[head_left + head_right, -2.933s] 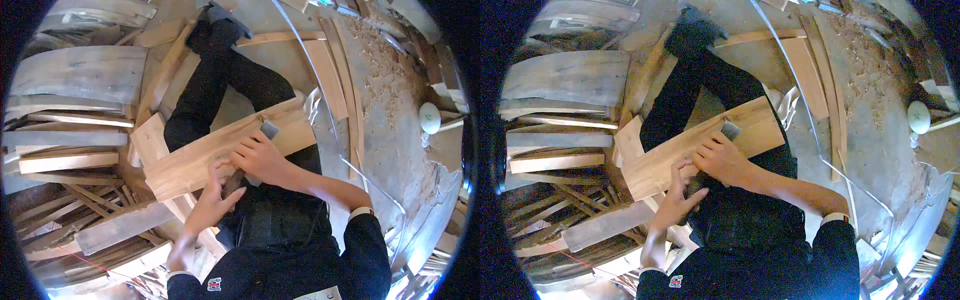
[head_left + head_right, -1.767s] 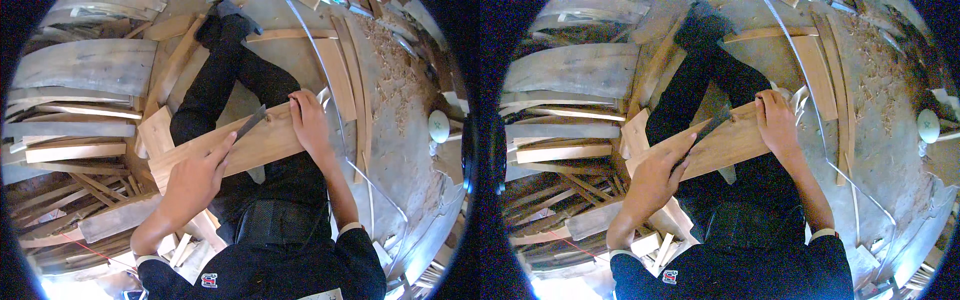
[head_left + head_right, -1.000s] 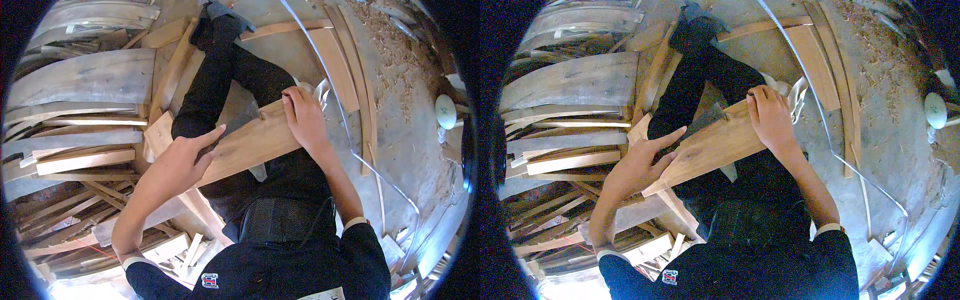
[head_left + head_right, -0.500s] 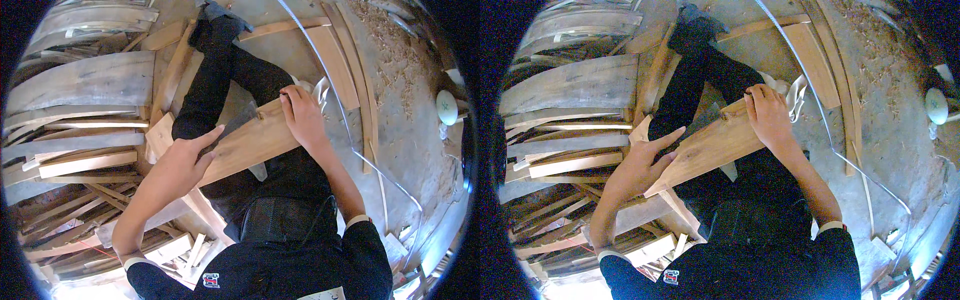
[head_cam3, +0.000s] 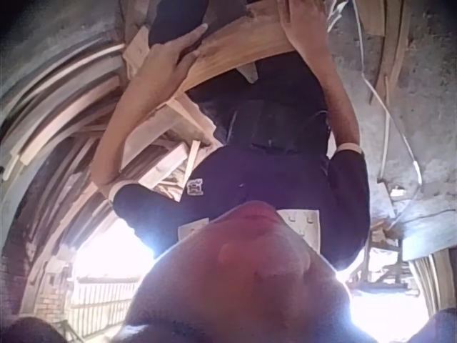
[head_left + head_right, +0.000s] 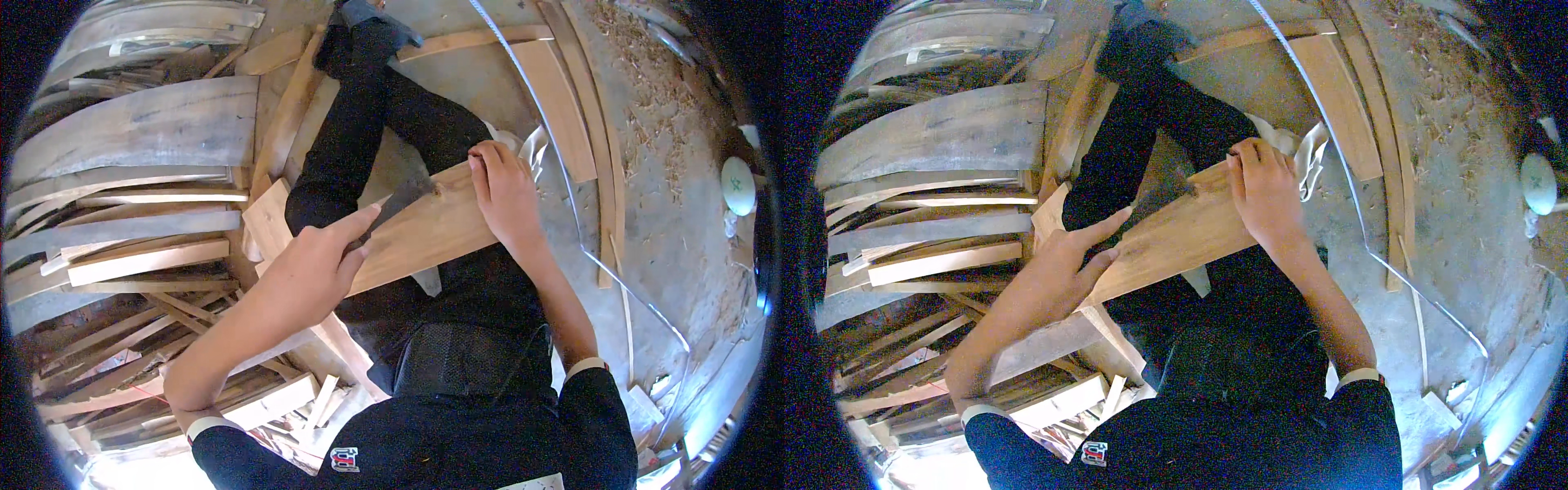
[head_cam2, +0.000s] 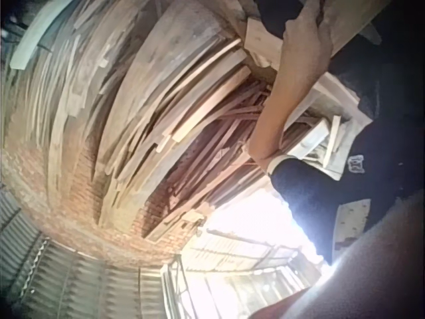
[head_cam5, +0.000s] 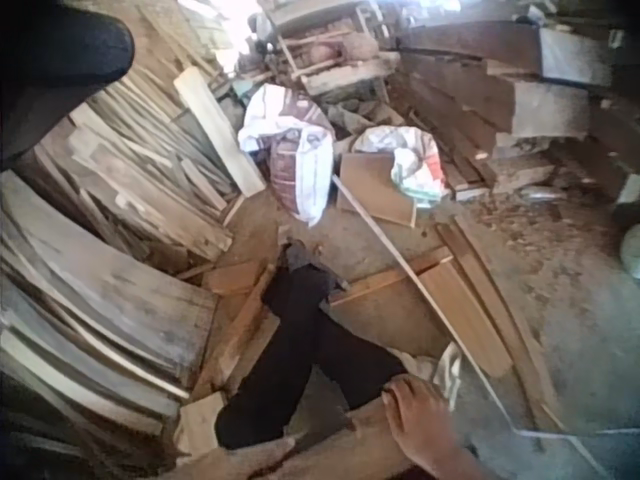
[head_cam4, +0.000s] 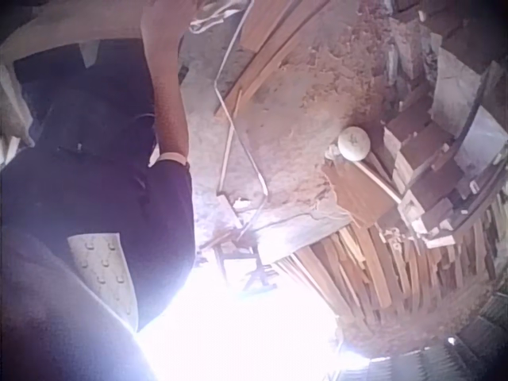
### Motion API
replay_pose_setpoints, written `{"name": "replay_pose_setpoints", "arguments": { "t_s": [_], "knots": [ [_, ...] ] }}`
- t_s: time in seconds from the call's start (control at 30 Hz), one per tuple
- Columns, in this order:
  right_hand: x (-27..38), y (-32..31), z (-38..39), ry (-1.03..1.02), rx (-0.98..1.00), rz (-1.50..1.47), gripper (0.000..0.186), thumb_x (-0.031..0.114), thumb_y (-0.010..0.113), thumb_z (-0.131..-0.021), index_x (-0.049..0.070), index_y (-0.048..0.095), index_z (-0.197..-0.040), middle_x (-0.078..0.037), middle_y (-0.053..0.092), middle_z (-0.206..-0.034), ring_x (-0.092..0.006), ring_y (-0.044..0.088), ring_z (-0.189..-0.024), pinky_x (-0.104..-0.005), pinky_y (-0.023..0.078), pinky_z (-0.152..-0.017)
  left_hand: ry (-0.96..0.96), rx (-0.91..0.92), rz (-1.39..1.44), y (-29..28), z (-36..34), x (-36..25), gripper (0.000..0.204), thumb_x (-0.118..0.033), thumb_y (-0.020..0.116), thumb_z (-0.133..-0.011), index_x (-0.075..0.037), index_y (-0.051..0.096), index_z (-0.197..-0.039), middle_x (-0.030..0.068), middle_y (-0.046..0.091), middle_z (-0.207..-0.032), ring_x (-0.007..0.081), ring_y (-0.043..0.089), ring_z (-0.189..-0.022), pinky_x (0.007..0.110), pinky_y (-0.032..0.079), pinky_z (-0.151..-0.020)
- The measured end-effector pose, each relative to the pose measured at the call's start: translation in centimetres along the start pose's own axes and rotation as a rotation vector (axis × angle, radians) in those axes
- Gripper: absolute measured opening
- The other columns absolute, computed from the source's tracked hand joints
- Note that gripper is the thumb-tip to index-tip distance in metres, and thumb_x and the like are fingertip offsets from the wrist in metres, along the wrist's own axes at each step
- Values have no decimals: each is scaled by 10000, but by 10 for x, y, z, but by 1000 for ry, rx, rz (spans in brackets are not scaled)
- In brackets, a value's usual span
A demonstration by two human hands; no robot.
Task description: Refining and cleaning a piece of wood using a chisel and a cloth while sitting in a workshop.
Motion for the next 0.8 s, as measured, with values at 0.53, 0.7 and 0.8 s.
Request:
{"name": "replay_pose_setpoints", "arguments": {
  "t_s": [0.53,0.7,0.8],
  "knots": [
    [7,1,-7,-32,29,-27,177,190,543,-968,42,607,-1041,-159,626,-990,-388,606,-956,-489,476,-832,-22,114,953,129,43,45,570,-162,429,-1043,-224,236,-1575,26,524,-714,97,525,-511,236,483,-523],
    [20,-3,-9,-72,47,-92,139,122,543,-968,26,612,-1040,-185,622,-1001,-402,605,-927,-474,488,-827,15,167,1174,130,35,22,560,-167,405,-1047,-235,232,-1575,41,526,-705,118,528,-500,236,498,-527],
    [22,-3,-3,-99,15,-68,151,128,555,-968,26,622,-1057,-192,635,-1032,-395,613,-962,-450,496,-845,9,240,1427,129,30,12,542,-189,395,-1044,-223,256,-1567,57,553,-715,129,549,-509,237,510,-533]
  ]
}}
Point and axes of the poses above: each hand's wrist, its own z-axis away from the middle knuckle, its own y-axis out of the palm, x = y × z, the point moved 9 cm from there along -z, towards the middle knuckle
